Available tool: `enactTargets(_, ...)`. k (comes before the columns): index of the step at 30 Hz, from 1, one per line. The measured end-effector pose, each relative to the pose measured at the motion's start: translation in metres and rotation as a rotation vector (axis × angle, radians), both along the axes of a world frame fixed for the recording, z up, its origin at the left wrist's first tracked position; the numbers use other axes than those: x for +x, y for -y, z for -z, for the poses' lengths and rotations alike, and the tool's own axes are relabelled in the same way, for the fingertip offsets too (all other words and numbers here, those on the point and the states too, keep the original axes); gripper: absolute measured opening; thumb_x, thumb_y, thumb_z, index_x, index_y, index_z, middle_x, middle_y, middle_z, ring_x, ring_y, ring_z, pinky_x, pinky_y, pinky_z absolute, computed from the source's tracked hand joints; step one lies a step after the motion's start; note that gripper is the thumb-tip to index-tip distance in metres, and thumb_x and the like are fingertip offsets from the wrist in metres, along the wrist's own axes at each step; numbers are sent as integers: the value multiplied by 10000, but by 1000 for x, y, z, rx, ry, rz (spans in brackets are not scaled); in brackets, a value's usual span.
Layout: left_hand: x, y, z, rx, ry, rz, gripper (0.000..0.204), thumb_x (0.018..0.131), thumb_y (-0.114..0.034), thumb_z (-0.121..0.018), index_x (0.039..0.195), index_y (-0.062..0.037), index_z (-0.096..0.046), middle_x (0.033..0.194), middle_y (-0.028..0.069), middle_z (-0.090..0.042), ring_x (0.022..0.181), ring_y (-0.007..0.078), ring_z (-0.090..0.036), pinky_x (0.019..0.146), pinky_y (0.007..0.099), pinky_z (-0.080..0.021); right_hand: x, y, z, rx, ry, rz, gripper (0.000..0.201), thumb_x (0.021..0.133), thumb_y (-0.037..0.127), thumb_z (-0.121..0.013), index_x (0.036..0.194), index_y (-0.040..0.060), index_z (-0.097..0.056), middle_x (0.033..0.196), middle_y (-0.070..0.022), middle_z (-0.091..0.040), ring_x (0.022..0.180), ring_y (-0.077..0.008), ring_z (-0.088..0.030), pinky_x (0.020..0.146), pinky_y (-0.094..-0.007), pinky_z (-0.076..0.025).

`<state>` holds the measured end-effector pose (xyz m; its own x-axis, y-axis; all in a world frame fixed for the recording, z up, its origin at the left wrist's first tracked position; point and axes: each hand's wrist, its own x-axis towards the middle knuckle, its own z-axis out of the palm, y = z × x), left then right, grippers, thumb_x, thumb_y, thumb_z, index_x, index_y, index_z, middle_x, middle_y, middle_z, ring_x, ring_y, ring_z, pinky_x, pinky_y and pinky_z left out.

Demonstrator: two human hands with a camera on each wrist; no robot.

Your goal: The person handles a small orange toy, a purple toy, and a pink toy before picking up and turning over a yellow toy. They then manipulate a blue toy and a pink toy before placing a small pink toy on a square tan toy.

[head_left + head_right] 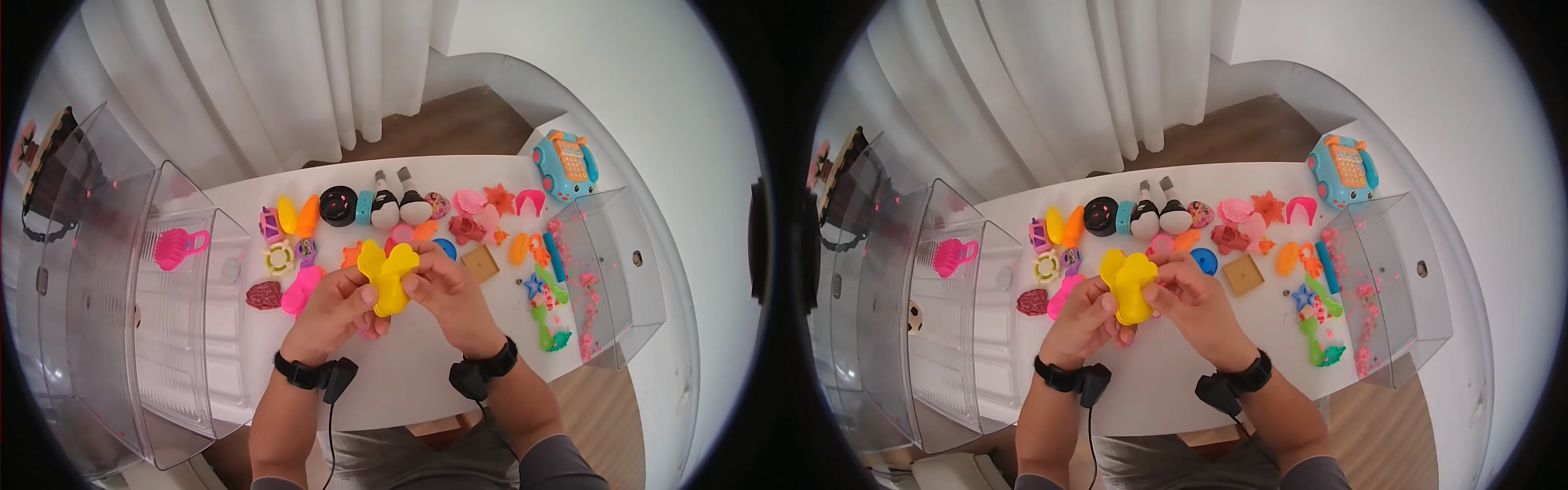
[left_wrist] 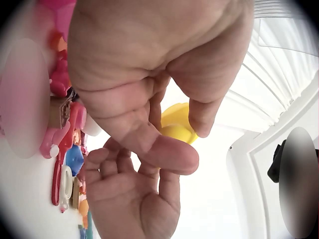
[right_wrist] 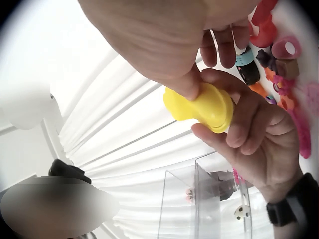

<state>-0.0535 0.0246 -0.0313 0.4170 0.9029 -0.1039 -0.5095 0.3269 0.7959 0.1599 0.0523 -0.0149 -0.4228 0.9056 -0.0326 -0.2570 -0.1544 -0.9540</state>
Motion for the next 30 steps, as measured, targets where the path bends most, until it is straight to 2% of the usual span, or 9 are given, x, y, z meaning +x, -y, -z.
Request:
enactTargets(6,0,2,-2,-11,5,49,558,974,-434,-757,1279,10,-611,999,85,-717,703,146,-707,607,259,-568,-4,0,18,223,-65,45,274,1007,152,-737,1222,25,-626,1305,-68,-550,1050,-140,-622,893,-301,-537)
enactTargets(9,1,3,-6,-28,-22,35,540,983,-429,-745,1271,9,-615,987,81,-717,675,135,-692,591,255,-559,-3,4,17,268,97,86,300,999,120,-730,1254,28,-603,1297,-98,-565,1050,-157,-628,892,-307,-539)
enactTargets(11,4,1,-7,-49,-23,14,522,990,-420,-738,1265,7,-618,982,79,-719,660,129,-683,583,252,-554,-4,6,11,530,300,210,380,946,112,-771,1273,39,-591,1276,-127,-583,1053,-200,-637,893,-319,-541)
enactTargets(12,5,0,-7,-45,-30,-25,508,995,-411,-730,1262,7,-620,979,80,-720,649,125,-675,576,250,-549,-5,7,8,530,300,207,380,946,112,-771,1273,39,-591,1276,-127,-583,1053,-200,-637,893,-319,-541)
enactTargets(14,4,-2,-6,-41,-38,-65,494,1001,-403,-723,1260,6,-621,976,80,-721,637,120,-667,570,247,-544,-6,9,0,772,434,329,518,864,131,-826,1319,69,-584,1256,-145,-598,1052,-262,-640,930,-374,-527)
enactTargets(17,2,-6,-6,-38,-80,-122,473,1004,-385,-721,1247,10,-629,982,81,-724,660,104,-665,589,238,-543,-9,8,-3,1005,605,393,653,781,205,-883,1354,91,-593,1246,-138,-600,1057,-294,-630,948,-415,-492)
enactTargets(22,16,-3,-22,32,-263,-250,325,985,-197,-759,1214,10,-656,1027,56,-726,883,91,-702,776,234,-579,-8,9,-7,1137,802,317,701,772,257,-881,1392,97,-594,1176,-87,-614,1034,-259,-623,917,-406,-453)
enactTargets(25,16,-3,-16,58,-283,-211,310,962,-124,-779,1218,3,-659,1060,42,-722,947,97,-705,831,241,-581,-7,9,-6,1171,862,282,686,779,247,-863,1393,94,-597,1077,-61,-625,964,-242,-623,886,-403,-452)
enactTargets(30,17,-5,-3,109,-305,-194,324,941,-98,-803,1214,-5,-655,1065,12,-706,920,60,-679,815,218,-559,-8,10,-2,1146,887,249,651,785,198,-834,1376,67,-596,977,-60,-627,873,-252,-614,840,-406,-463)
